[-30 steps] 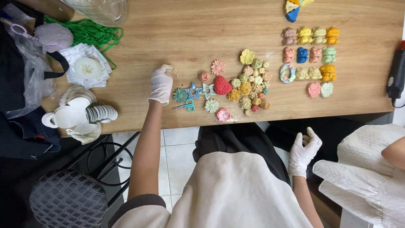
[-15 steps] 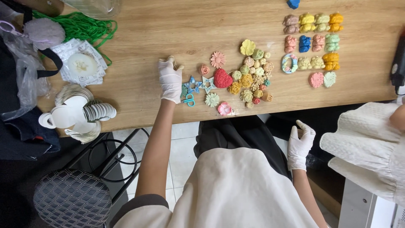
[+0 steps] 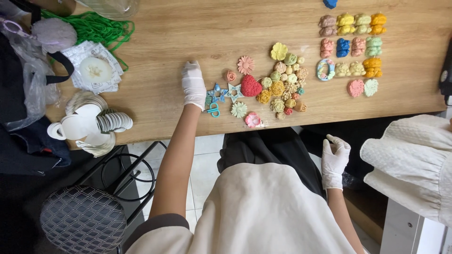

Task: Organizing and arranging small decorative flower and animal-shaped candles on a table, including trimming some with scissors.

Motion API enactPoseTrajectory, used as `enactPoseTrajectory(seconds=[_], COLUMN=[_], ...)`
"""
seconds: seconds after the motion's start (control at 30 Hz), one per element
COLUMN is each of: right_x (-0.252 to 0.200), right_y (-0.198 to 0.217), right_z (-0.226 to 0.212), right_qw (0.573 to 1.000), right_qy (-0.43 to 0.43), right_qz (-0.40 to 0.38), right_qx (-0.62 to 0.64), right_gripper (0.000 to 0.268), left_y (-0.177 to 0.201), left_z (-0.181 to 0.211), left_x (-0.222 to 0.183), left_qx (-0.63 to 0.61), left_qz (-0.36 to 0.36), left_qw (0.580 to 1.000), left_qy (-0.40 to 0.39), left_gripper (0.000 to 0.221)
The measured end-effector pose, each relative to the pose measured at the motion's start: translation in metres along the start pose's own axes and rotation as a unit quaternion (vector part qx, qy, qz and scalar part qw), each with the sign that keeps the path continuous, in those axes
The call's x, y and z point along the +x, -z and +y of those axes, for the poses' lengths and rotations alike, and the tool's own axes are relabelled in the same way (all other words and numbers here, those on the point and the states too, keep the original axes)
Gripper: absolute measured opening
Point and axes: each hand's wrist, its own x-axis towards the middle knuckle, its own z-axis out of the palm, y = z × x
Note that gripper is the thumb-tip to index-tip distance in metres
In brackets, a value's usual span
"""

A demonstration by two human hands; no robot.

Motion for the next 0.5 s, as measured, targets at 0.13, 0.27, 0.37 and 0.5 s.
enactPoseTrajectory(seconds=[0.13, 0.27, 0.37, 0.5], right_x=[0.002, 0.002, -0.008, -0.009], right_y=[0.001, 0.006, 0.018, 0.012], right_z=[0.006, 0.015, -0.014, -0.060], right_qw=[1.000, 0.999, 1.000, 0.989], right_qy=[0.006, 0.023, 0.001, -0.093], right_qz=[0.010, 0.028, 0.017, -0.028], right_qx=[0.011, 0.003, -0.005, 0.111], right_gripper=[0.019, 0.016, 0.019, 0.021], left_y=[0.055, 0.061, 0.091, 0.164], left_z=[-0.020, -0.056, -0.081, -0.066], left_x=[0.007, 0.009, 0.009, -0.010], left_qx=[-0.205, -0.591, -0.795, -0.860], left_qz=[0.006, -0.139, -0.183, -0.227], left_qw=[0.978, 0.753, 0.480, 0.328], left_qy=[0.020, 0.252, 0.324, 0.318], left_gripper=[0.027, 0.022, 0.020, 0.018])
